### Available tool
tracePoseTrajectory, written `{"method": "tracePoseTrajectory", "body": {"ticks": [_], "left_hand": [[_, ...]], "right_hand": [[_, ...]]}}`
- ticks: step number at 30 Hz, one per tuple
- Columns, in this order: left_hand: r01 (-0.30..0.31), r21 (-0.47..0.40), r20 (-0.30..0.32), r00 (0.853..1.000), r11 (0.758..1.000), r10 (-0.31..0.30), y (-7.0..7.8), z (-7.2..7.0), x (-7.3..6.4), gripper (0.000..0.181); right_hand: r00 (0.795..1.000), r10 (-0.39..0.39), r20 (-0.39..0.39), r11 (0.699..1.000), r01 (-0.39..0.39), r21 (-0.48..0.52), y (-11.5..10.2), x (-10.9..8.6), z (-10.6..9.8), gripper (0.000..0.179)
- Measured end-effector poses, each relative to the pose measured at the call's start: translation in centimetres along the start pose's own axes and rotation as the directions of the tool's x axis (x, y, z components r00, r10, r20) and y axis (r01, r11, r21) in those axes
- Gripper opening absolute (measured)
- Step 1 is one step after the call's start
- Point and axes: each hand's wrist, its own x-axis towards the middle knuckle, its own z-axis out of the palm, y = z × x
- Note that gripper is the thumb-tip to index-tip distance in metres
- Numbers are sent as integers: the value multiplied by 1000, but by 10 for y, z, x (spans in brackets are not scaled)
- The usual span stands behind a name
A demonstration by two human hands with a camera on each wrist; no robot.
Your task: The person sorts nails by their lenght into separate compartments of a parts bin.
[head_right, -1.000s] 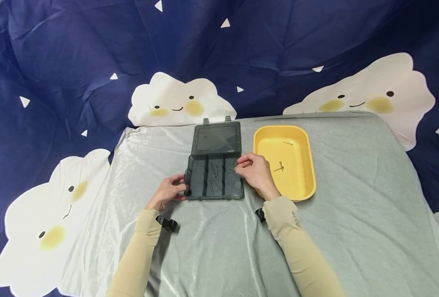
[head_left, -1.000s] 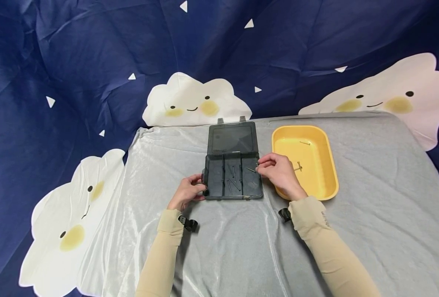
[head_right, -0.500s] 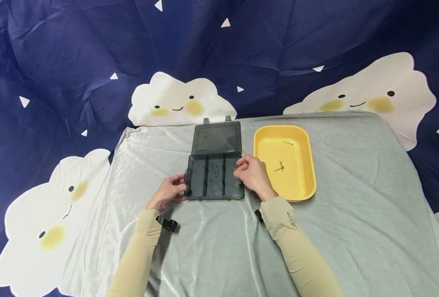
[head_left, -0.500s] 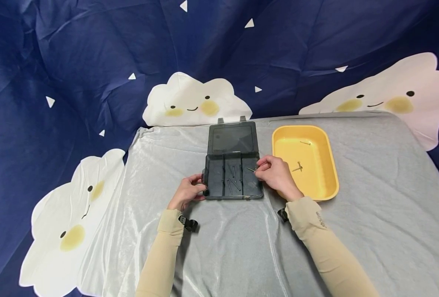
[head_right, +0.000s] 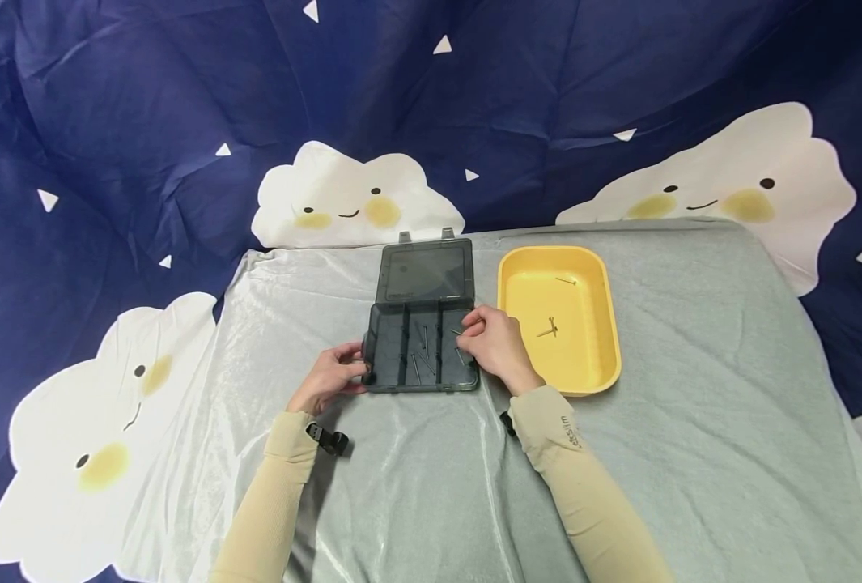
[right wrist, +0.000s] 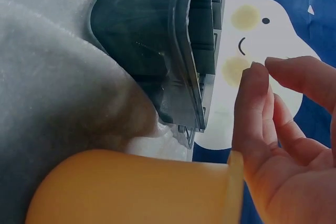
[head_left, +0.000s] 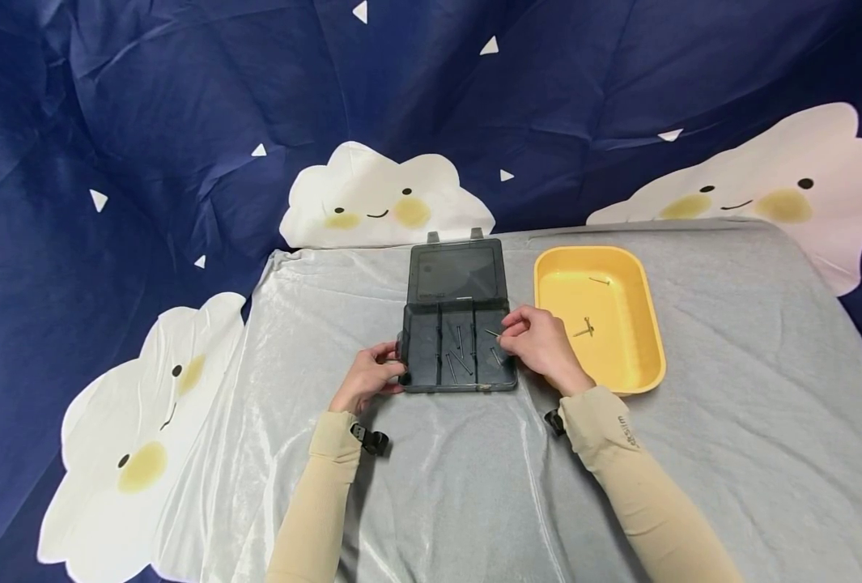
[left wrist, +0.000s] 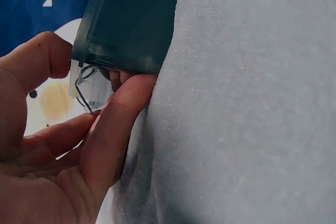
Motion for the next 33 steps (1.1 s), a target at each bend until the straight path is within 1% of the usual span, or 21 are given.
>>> {"method": "tracePoseTrajectory", "body": {"ticks": [3, 7, 12, 17, 20, 28, 33], "left_hand": [[0, 6, 0, 1000, 1000, 0, 1, 0, 0, 59], [0, 11, 2, 1000, 1000, 0, 2, 1, -1, 59], [3, 12, 7, 1000, 1000, -3, 2, 1, -2, 59], [2, 12, 8, 1000, 1000, -2, 2, 1, -2, 59], [0, 17, 4, 1000, 1000, 0, 2, 0, -2, 58], [-2, 15, 7, 1000, 1000, 2, 1, 0, 0, 58], [3, 8, 12, 1000, 1000, -3, 0, 0, 0, 59]], "right_hand": [[1000, 12, -23, 1000, -11, 20, -1, 0, -1, 24], [999, 5, -46, 1000, -4, 21, -2, -1, -6, 22], [998, -26, -59, 1000, 26, -1, -1, -3, -14, 16], [996, -39, -82, 998, 35, -48, 2, -5, -25, 15], [995, -41, -95, 997, 34, -74, 6, -5, -33, 15], [980, -53, -193, 991, 28, -129, 23, -6, -61, 16], [973, -54, -225, 984, 13, -177, 36, -8, -73, 17]]}}
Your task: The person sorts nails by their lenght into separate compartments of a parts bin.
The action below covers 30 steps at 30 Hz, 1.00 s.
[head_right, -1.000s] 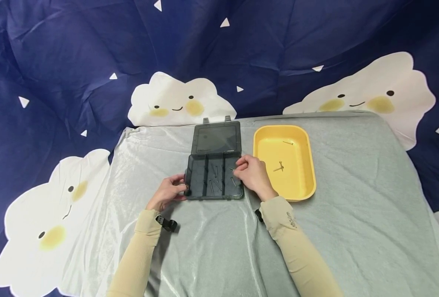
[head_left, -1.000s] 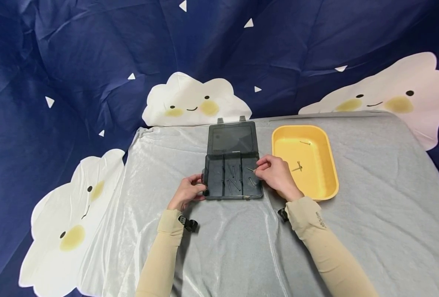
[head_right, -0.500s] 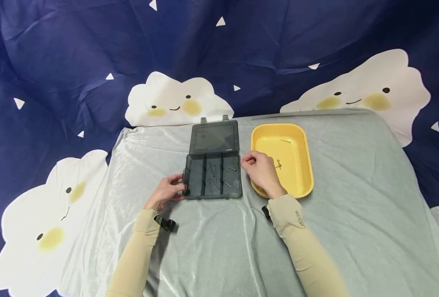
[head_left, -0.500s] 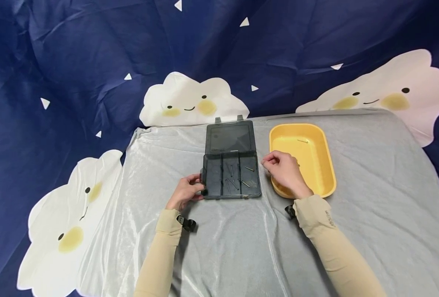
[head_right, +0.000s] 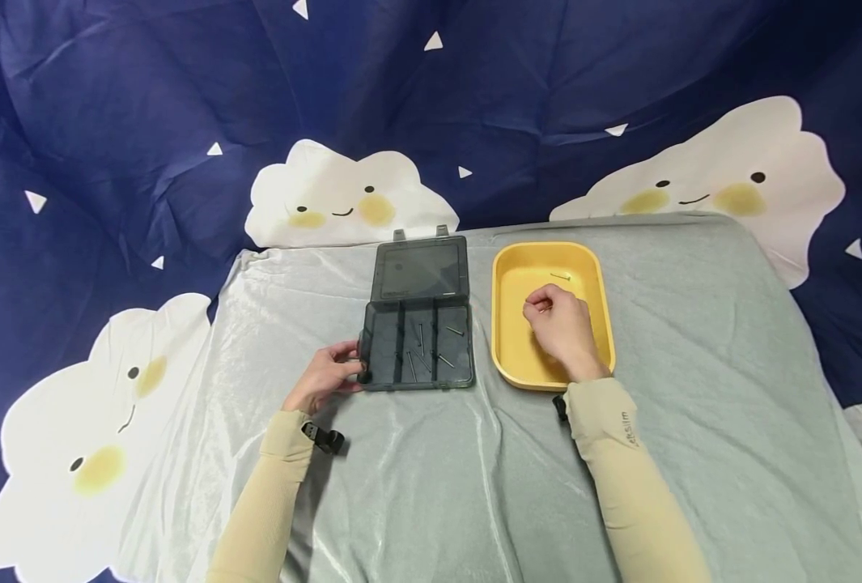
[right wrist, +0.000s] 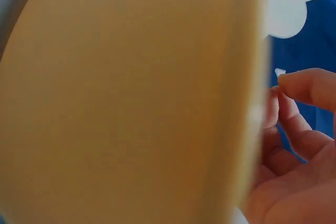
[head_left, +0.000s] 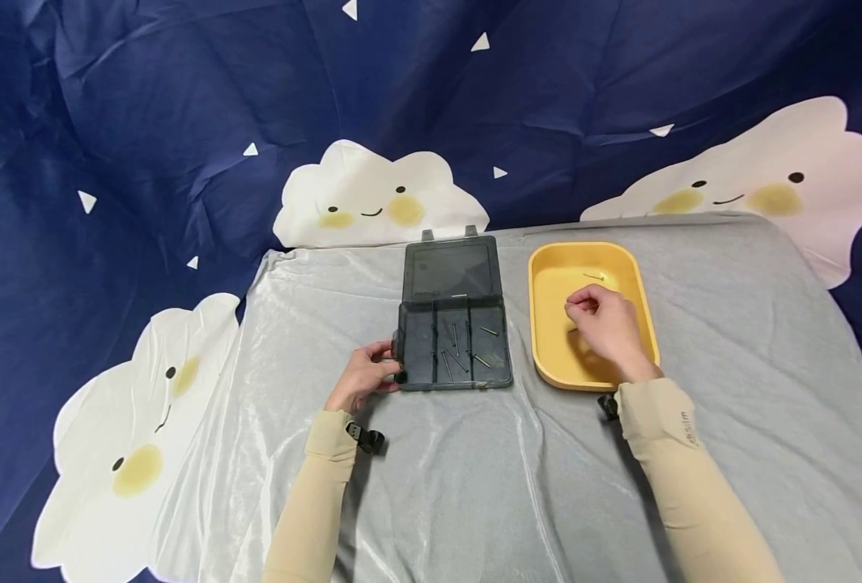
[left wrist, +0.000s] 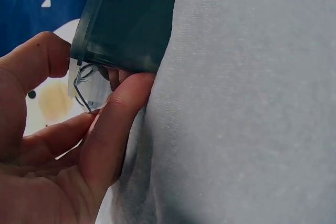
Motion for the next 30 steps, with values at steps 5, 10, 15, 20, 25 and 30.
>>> {"method": "tracePoseTrajectory", "body": {"ticks": [5, 10, 15, 20, 25, 30], "left_hand": [[7, -2, 0, 1000, 1000, -7, 2, 0, -1, 60], [10, -5, -3, 1000, 1000, -10, 2, 0, -1, 59], [6, -18, -2, 1000, 1000, -6, 2, 1, -1, 58], [-8, -21, -5, 1000, 1000, 8, 1, 1, -1, 58], [-4, -13, -9, 1000, 1000, 4, 0, 0, 0, 58], [-12, 0, -9, 1000, 1000, 12, -1, 0, 1, 58]], "right_hand": [[1000, -6, 23, 999, 7, -41, 13, 0, -4, 16], [997, -42, 70, 995, 48, -88, 22, 0, -3, 17], [987, -85, 137, 978, 109, -178, 30, 0, 2, 20], [977, -94, 190, 958, 141, -251, 36, -1, 7, 25], [973, -85, 216, 950, 144, -276, 41, -2, 10, 30], [969, -110, 221, 943, 173, -286, 46, -4, 14, 28]]}}
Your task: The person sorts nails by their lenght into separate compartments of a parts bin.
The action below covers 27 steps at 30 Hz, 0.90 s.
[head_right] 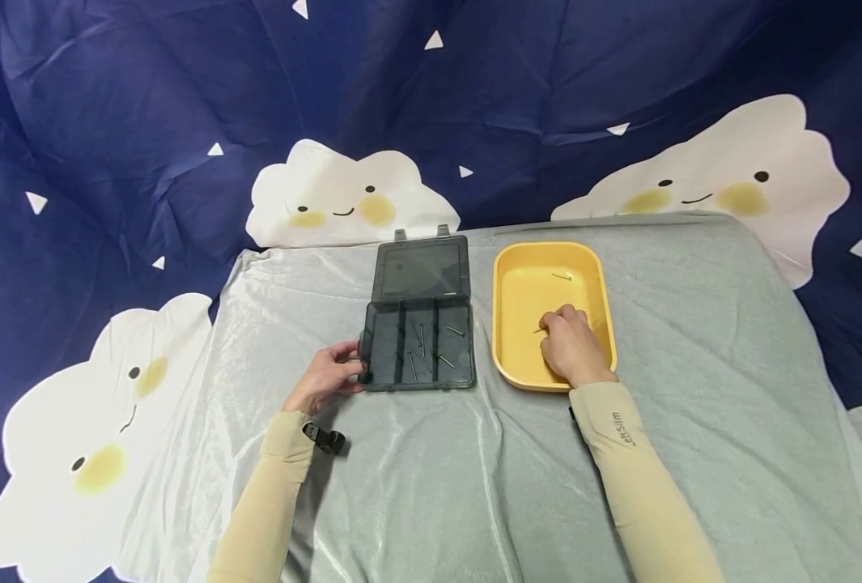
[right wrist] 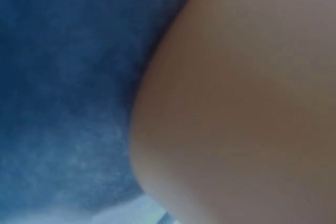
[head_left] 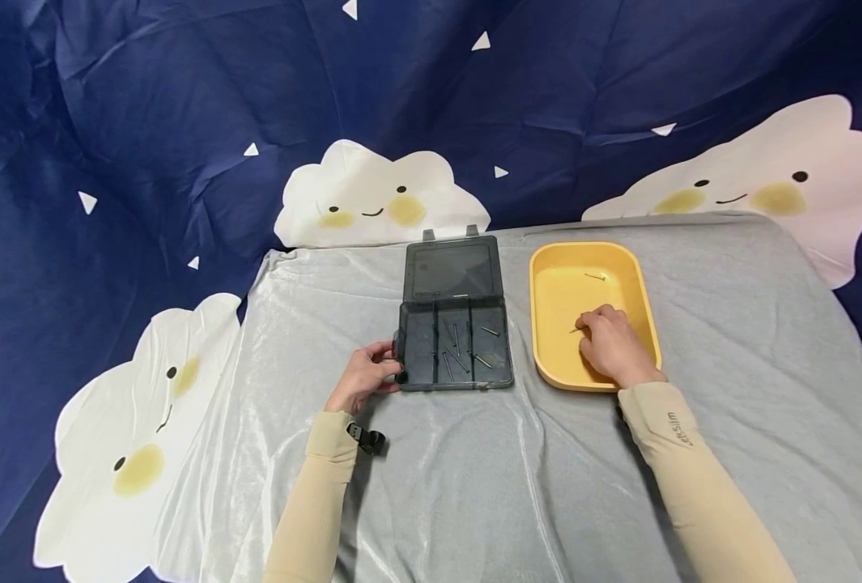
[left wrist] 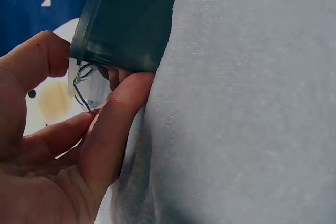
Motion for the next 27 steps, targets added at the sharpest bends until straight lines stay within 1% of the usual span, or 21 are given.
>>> {"method": "tracePoseTrajectory", "body": {"ticks": [6, 9, 13, 16, 19, 23, 27], "left_hand": [[-10, -6, 17, 1000, 1000, 10, 2, 1, 0, 57], [-3, -12, 27, 1000, 1000, 4, 2, 0, 0, 58], [9, -10, 40, 999, 1000, -8, 3, -1, 0, 61], [15, 2, 50, 999, 1000, -15, 6, -2, -2, 61], [13, 12, 57, 998, 1000, -14, 14, -1, -10, 61], [7, 11, 56, 998, 1000, -8, 25, 1, -20, 60], [2, 8, 55, 999, 1000, -2, 27, 2, -23, 59]], "right_hand": [[999, -30, -16, 999, 29, -37, 2, 0, 3, 16], [1000, -24, -18, 999, 23, -41, 2, 0, 3, 10], [1000, -16, -3, 999, 16, -51, 1, 0, 2, 6], [1000, -16, 26, 998, 17, -63, 0, 0, 0, 8], [998, -8, 66, 998, 12, -62, 0, 0, -2, 11], [990, 28, 138, 999, -23, -39, -1, 1, -6, 9], [980, 60, 188, 998, -59, -9, -1, 2, -10, 5]]}}
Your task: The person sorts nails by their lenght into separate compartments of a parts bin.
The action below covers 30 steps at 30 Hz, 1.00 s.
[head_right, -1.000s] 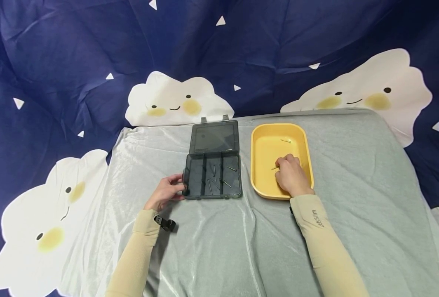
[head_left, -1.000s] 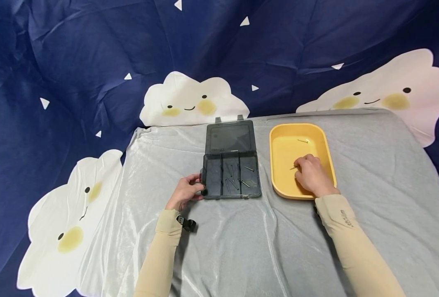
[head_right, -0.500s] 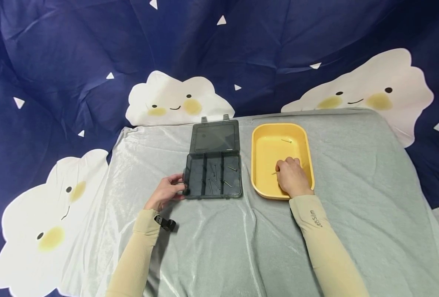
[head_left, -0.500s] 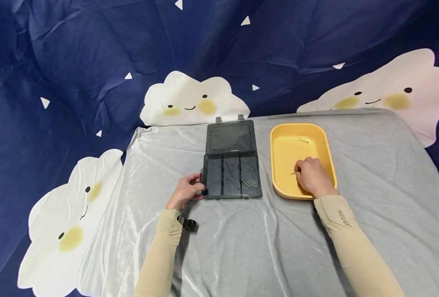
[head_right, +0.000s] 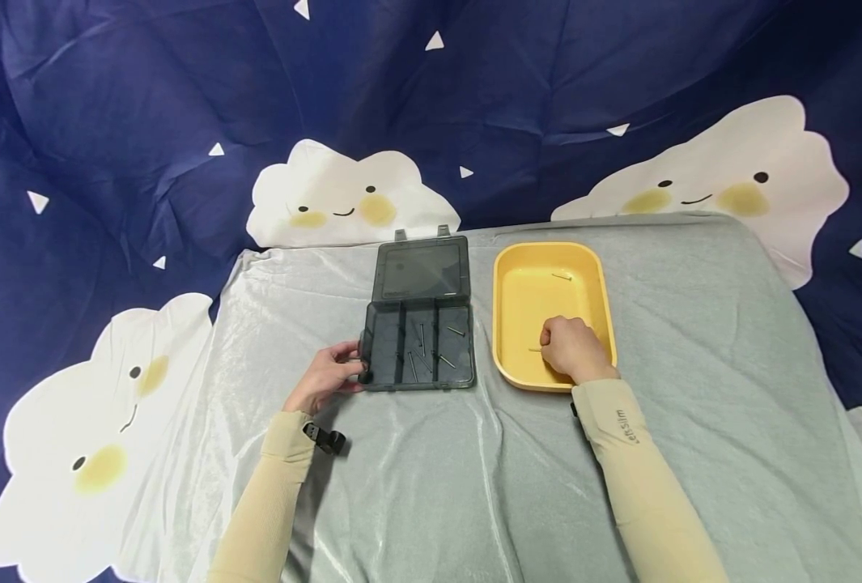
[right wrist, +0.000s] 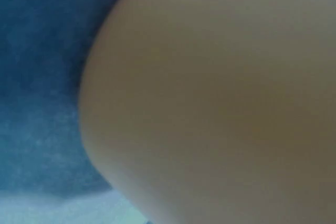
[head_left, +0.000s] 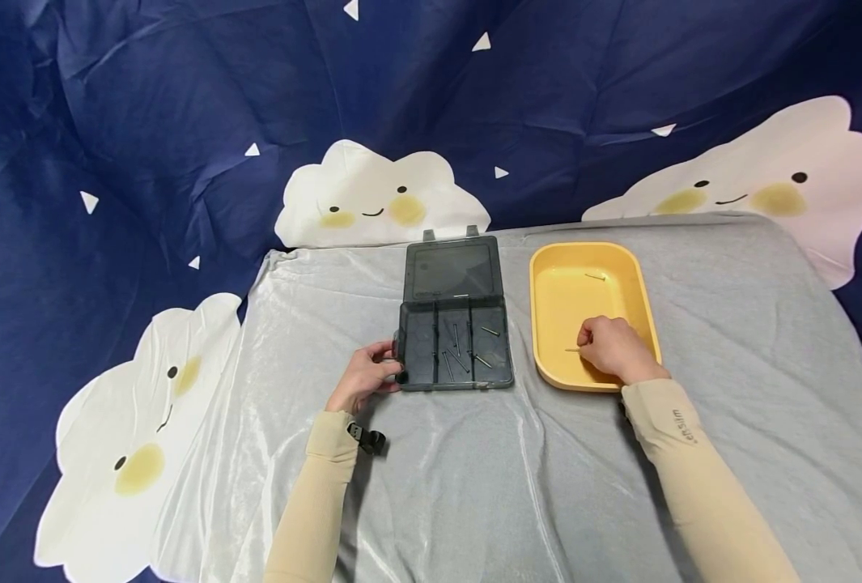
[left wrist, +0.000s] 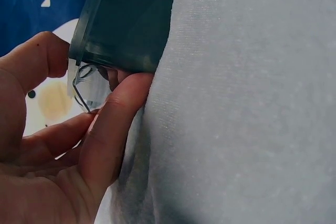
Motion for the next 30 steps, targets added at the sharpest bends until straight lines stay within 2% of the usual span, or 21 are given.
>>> {"method": "tracePoseTrajectory", "body": {"ticks": [10, 17, 30], "left_hand": [[17, -2, 2, 1000, 1000, -17, -1, -1, 2, 59], [15, 7, 0, 1000, 1000, -15, 0, 0, 0, 60], [8, -6, 0, 1000, 1000, -8, -1, 0, 1, 60]], "right_hand": [[1000, 25, -10, 999, -24, 27, 1, 2, -2, 12], [997, 80, -24, 995, -78, 56, 2, 1, -1, 10], [995, 54, -90, 994, -44, 104, 0, 1, 0, 9]]}}
